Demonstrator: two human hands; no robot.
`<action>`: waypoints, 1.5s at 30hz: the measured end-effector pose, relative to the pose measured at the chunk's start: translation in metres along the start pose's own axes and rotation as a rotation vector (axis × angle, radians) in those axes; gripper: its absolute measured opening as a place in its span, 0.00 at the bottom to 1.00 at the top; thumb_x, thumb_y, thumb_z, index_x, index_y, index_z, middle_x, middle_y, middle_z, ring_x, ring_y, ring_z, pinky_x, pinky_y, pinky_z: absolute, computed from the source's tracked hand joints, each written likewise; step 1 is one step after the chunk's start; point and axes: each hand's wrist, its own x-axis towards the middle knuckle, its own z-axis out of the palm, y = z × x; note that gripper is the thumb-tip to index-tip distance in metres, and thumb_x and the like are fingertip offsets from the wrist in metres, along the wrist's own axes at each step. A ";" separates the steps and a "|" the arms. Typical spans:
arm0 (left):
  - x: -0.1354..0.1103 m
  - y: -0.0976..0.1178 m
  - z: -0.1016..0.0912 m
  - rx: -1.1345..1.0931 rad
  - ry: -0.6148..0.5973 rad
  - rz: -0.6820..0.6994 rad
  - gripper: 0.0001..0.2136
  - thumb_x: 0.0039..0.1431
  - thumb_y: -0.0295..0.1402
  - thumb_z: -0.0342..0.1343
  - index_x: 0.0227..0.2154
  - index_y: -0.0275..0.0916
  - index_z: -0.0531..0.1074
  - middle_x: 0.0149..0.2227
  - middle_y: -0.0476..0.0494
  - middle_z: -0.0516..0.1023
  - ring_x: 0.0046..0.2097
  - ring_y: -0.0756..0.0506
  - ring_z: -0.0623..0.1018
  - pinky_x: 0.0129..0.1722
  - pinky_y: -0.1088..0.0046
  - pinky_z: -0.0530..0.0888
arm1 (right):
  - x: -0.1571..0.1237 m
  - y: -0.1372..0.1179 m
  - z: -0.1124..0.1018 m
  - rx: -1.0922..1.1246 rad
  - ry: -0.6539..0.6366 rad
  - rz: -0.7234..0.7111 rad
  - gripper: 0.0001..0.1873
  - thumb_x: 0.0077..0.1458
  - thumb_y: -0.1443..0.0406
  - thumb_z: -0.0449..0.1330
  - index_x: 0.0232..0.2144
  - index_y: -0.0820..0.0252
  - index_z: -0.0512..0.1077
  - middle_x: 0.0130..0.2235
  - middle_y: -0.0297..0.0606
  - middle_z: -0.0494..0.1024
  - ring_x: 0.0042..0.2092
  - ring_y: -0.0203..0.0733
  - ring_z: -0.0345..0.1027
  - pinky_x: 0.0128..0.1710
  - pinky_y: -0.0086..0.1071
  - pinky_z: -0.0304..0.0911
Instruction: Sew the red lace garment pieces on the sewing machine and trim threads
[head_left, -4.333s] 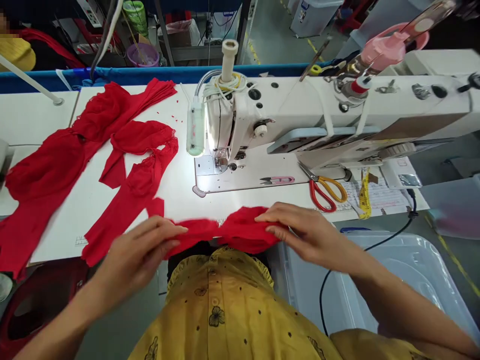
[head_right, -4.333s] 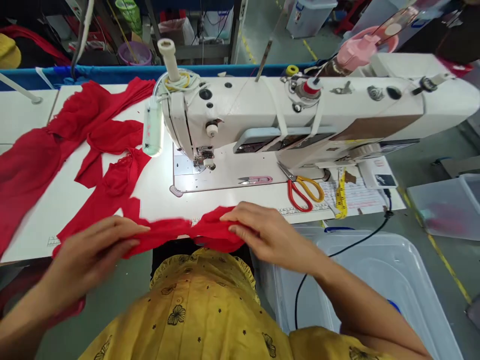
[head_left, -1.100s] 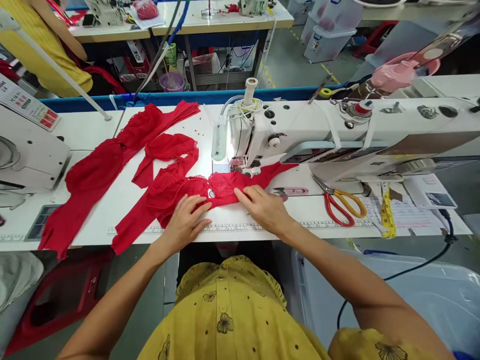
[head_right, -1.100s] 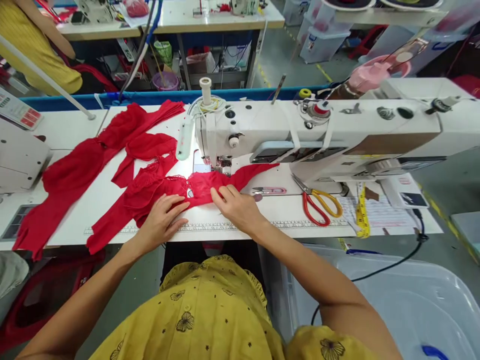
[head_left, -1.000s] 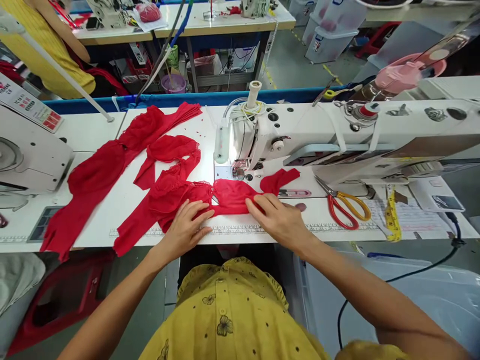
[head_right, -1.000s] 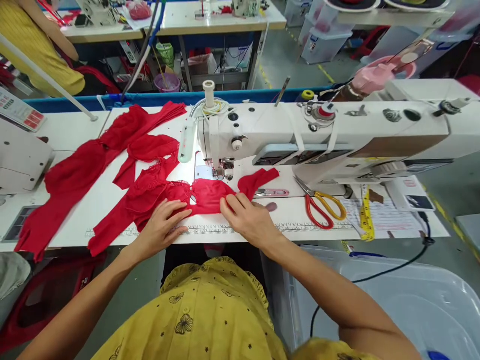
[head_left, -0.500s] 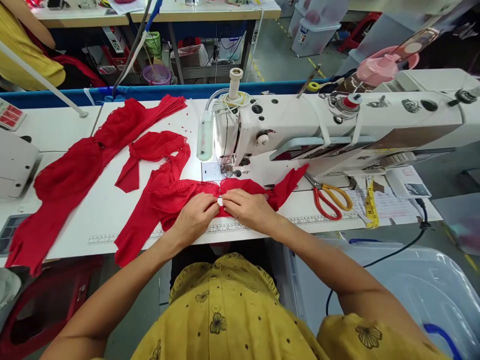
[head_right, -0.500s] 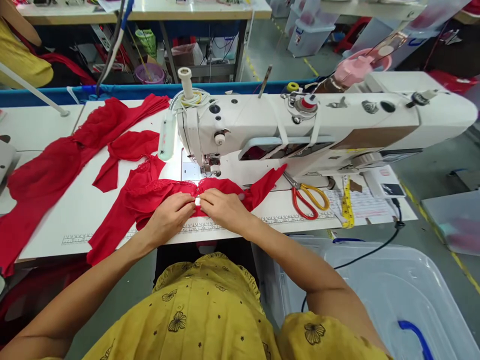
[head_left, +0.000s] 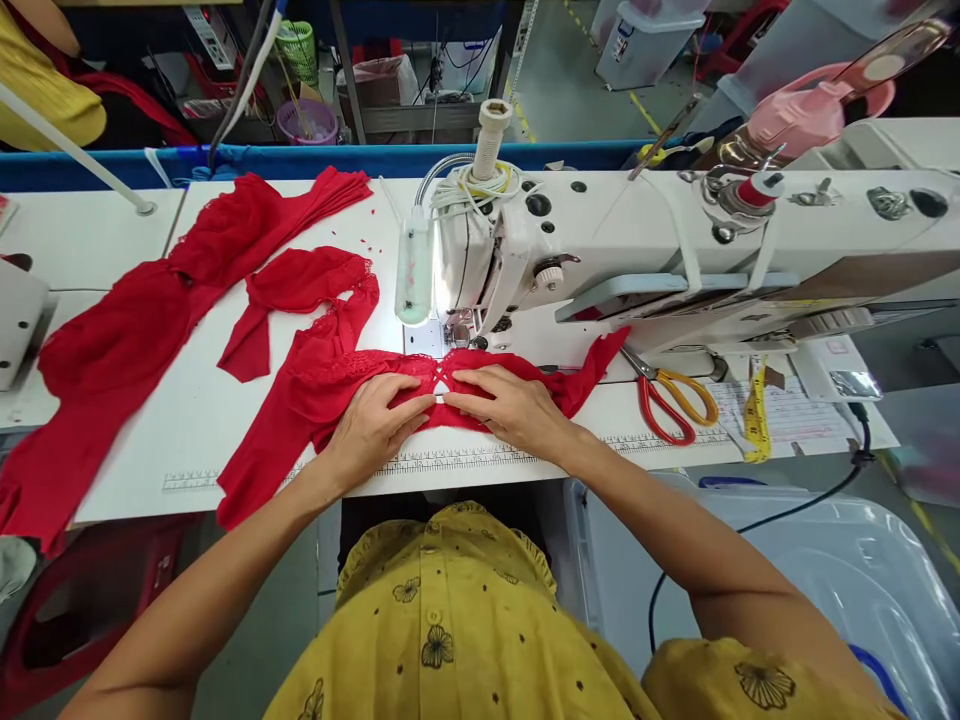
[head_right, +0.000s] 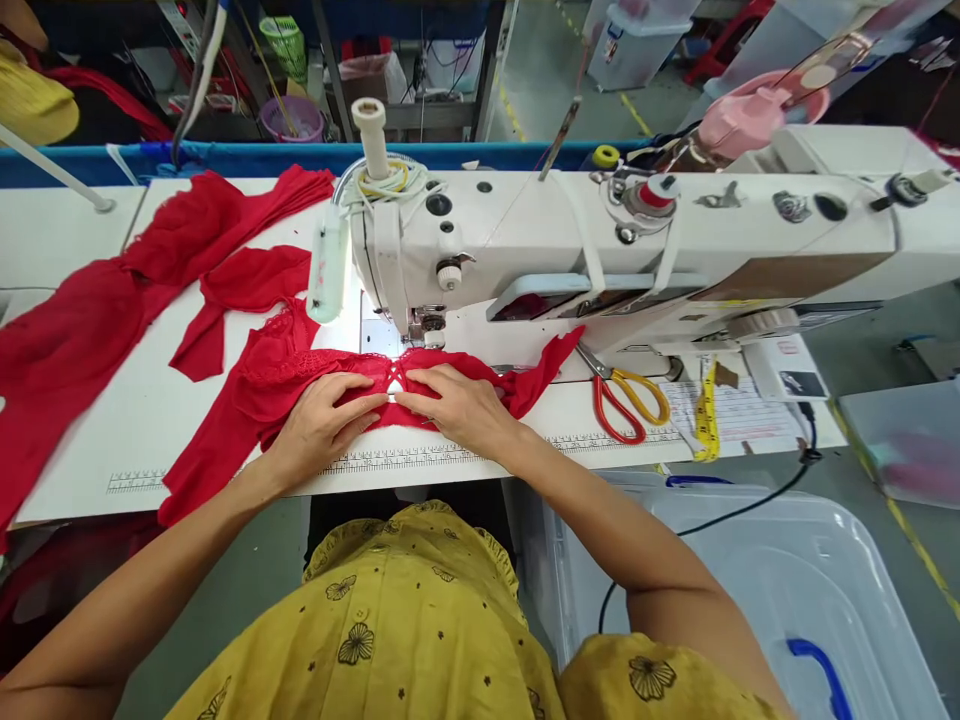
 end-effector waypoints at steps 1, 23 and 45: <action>0.000 -0.001 -0.001 -0.002 -0.003 -0.001 0.11 0.67 0.33 0.54 0.48 0.41 0.77 0.50 0.37 0.75 0.52 0.41 0.74 0.51 0.58 0.74 | 0.000 0.001 -0.001 -0.027 -0.017 -0.013 0.26 0.62 0.74 0.54 0.56 0.44 0.72 0.61 0.39 0.72 0.56 0.45 0.66 0.23 0.22 0.55; -0.006 -0.003 0.007 0.043 0.093 0.048 0.11 0.67 0.29 0.53 0.49 0.42 0.74 0.50 0.37 0.75 0.52 0.40 0.74 0.51 0.58 0.76 | 0.004 -0.052 -0.171 -0.029 0.015 -0.238 0.22 0.64 0.74 0.46 0.56 0.61 0.67 0.49 0.44 0.75 0.50 0.43 0.67 0.51 0.35 0.69; -0.007 -0.001 0.005 0.048 0.118 0.070 0.10 0.67 0.30 0.53 0.48 0.40 0.75 0.49 0.38 0.75 0.50 0.42 0.75 0.51 0.59 0.76 | 0.112 -0.015 -0.243 -0.909 0.343 -0.343 0.24 0.68 0.73 0.37 0.45 0.63 0.74 0.44 0.29 0.76 0.52 0.35 0.69 0.61 0.58 0.55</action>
